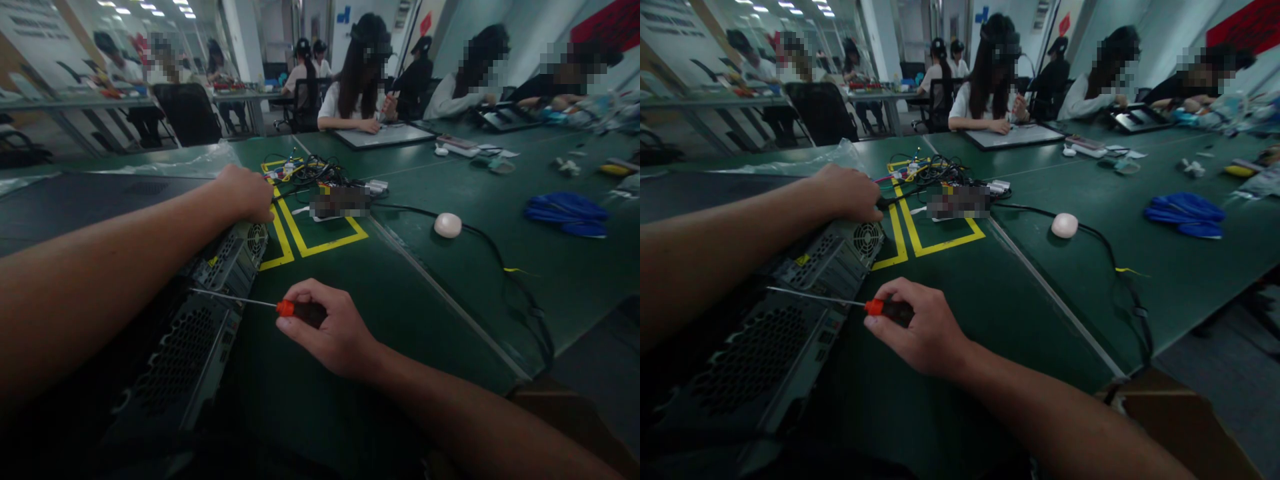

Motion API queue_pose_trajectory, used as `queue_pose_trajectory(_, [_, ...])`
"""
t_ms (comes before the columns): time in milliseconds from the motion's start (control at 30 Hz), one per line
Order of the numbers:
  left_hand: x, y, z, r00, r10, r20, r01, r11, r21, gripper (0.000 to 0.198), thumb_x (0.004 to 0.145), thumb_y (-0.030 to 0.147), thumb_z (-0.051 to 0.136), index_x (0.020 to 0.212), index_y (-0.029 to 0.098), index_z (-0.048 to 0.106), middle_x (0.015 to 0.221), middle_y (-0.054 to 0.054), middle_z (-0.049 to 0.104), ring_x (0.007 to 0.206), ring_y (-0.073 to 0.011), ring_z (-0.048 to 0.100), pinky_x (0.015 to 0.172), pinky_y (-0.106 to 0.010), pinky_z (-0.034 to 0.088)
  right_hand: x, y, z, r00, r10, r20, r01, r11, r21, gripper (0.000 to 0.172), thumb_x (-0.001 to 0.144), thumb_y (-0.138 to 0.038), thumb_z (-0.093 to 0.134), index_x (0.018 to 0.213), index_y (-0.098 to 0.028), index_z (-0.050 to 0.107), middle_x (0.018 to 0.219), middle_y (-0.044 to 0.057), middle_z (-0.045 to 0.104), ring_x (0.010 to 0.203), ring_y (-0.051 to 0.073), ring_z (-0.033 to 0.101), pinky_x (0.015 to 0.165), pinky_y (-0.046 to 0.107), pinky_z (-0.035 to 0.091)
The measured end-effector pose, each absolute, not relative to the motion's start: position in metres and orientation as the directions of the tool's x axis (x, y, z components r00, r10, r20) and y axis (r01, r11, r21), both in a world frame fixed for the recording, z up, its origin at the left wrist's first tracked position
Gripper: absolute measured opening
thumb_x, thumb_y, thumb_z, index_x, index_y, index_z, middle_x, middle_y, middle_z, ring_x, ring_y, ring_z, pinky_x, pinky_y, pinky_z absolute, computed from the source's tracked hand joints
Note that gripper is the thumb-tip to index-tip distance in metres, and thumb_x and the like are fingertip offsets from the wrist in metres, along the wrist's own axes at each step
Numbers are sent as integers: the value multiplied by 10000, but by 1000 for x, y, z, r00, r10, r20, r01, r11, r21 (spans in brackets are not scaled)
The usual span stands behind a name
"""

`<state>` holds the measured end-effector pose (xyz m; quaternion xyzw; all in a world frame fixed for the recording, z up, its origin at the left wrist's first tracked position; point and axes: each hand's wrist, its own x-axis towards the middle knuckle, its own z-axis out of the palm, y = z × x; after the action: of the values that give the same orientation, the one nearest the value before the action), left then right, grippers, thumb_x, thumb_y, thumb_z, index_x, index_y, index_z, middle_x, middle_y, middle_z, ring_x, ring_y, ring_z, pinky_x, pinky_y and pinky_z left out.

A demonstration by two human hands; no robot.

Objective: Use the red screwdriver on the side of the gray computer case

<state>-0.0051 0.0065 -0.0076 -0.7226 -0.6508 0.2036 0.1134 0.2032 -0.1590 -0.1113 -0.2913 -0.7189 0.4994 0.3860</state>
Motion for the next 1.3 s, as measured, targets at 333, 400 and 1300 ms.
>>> queue_pose_trajectory(333, [-9, 9, -9, 87, 988, -128, 936, -125, -329, 685, 817, 567, 754, 1423, 254, 807, 1376, -206, 815, 1348, -471, 688, 1138, -578, 506, 206, -158, -108, -501, 808, 309, 102, 410, -906, 134, 947, -311, 823, 1005, -208, 760, 876, 3, 737, 737, 156, 649, 719, 300, 499])
queue_pose_trajectory(400, [-9, 9, -9, 90, 987, -132, 924, -132, -358, 677, 835, 573, 727, 1421, 242, 809, 1371, -212, 816, 1330, -468, 696, 1115, -574, 523, 206, -157, -108, -489, 806, 334, 118, 441, -890, 137, 956, -317, 821, 1014, -200, 781, 919, 23, 763, 786, 170, 677, 750, 310, 504])
queue_pose_trajectory(1300, [-5, 6, -7, 57, 988, -146, 918, -109, -382, 630, 871, 518, 719, 1428, 236, 807, 1410, -201, 798, 1339, -449, 687, 1104, -547, 516, 203, -160, -112, -535, 794, 289, 47, 369, -928, 151, 945, -286, 788, 986, -221, 658, 783, -47, 635, 663, 128, 574, 636, 274, 432])
